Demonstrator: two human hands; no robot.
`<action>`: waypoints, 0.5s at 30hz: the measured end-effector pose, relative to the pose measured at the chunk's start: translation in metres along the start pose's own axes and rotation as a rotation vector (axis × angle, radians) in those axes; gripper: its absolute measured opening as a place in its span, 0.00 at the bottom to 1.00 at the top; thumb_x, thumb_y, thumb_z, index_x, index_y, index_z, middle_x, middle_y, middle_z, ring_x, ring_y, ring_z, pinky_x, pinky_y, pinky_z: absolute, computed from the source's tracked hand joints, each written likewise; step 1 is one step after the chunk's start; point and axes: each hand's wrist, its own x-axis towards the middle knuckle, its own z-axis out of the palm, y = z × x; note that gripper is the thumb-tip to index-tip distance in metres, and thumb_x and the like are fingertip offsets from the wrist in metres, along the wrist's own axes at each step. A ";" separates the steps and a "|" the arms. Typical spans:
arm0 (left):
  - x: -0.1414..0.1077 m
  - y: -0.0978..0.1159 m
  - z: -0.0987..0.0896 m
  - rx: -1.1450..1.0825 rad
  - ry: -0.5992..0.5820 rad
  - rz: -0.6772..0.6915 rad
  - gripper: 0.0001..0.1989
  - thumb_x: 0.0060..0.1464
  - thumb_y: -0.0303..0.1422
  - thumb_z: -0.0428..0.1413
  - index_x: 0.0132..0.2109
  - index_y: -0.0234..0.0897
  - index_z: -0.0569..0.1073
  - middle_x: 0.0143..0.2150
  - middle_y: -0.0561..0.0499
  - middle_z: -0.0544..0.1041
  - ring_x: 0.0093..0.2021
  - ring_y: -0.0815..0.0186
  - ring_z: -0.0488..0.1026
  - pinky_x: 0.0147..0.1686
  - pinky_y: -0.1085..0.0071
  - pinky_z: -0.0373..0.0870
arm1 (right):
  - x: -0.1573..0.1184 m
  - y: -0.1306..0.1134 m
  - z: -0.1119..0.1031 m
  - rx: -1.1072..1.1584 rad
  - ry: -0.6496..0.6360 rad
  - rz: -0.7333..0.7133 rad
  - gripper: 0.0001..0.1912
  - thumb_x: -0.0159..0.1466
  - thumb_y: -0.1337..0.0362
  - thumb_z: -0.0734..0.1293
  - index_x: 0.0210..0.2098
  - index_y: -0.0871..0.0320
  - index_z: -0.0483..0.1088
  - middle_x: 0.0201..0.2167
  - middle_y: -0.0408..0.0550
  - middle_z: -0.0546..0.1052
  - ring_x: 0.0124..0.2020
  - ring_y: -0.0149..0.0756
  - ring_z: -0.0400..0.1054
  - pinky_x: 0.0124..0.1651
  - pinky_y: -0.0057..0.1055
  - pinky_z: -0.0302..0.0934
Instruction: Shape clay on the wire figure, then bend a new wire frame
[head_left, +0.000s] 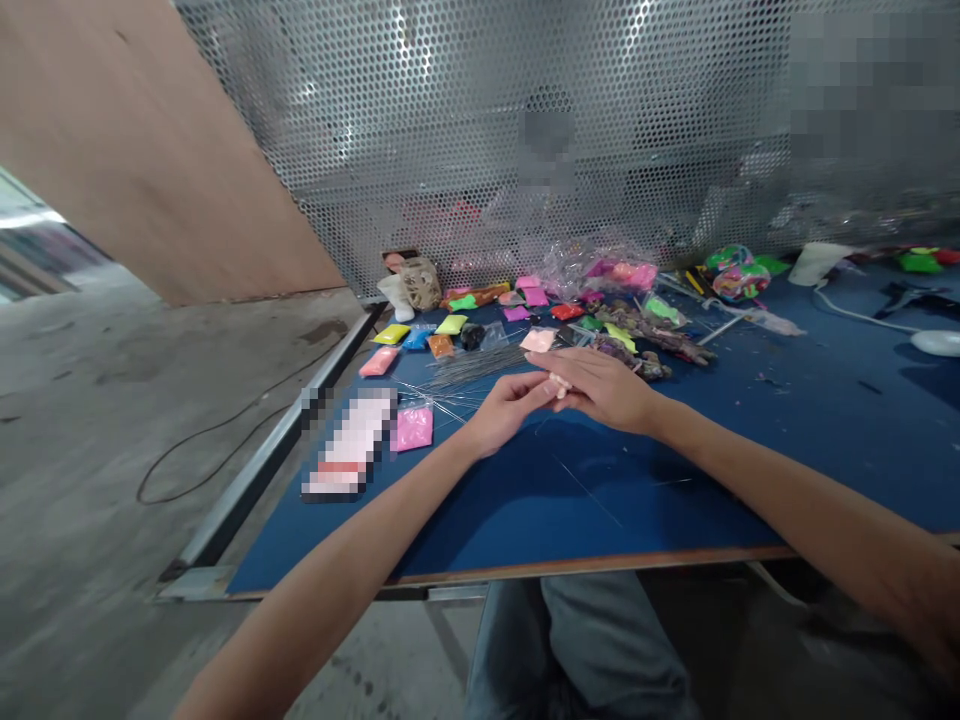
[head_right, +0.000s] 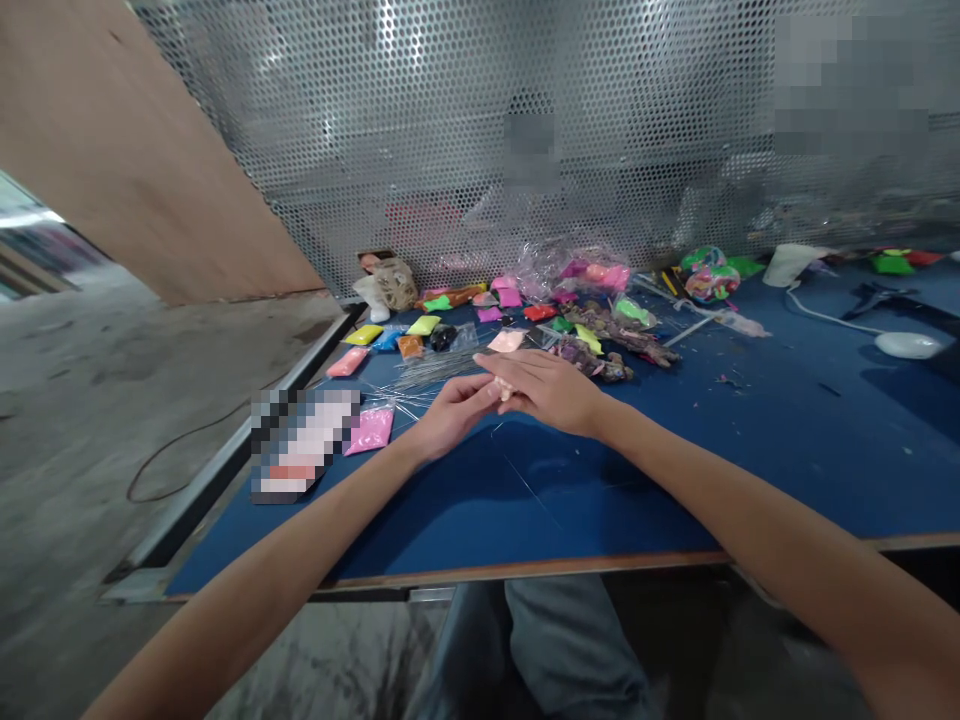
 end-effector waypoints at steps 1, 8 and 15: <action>0.000 0.001 -0.001 0.087 -0.006 0.019 0.20 0.59 0.46 0.62 0.41 0.30 0.80 0.35 0.48 0.77 0.37 0.67 0.72 0.45 0.69 0.69 | -0.001 0.000 0.000 0.007 -0.021 -0.019 0.30 0.74 0.54 0.60 0.72 0.55 0.53 0.64 0.56 0.70 0.65 0.43 0.65 0.66 0.46 0.63; 0.001 0.009 0.002 0.322 -0.067 0.110 0.20 0.66 0.46 0.54 0.46 0.31 0.75 0.39 0.47 0.77 0.39 0.66 0.72 0.42 0.72 0.68 | 0.003 -0.008 0.000 0.099 -0.091 0.081 0.42 0.72 0.59 0.63 0.76 0.49 0.33 0.73 0.51 0.55 0.74 0.44 0.50 0.72 0.50 0.55; 0.004 0.012 -0.008 0.504 -0.031 0.168 0.22 0.68 0.49 0.47 0.38 0.34 0.70 0.33 0.51 0.72 0.34 0.69 0.69 0.39 0.73 0.67 | 0.002 -0.009 0.004 0.101 -0.100 0.168 0.49 0.67 0.54 0.69 0.76 0.51 0.36 0.74 0.54 0.52 0.74 0.51 0.47 0.73 0.56 0.51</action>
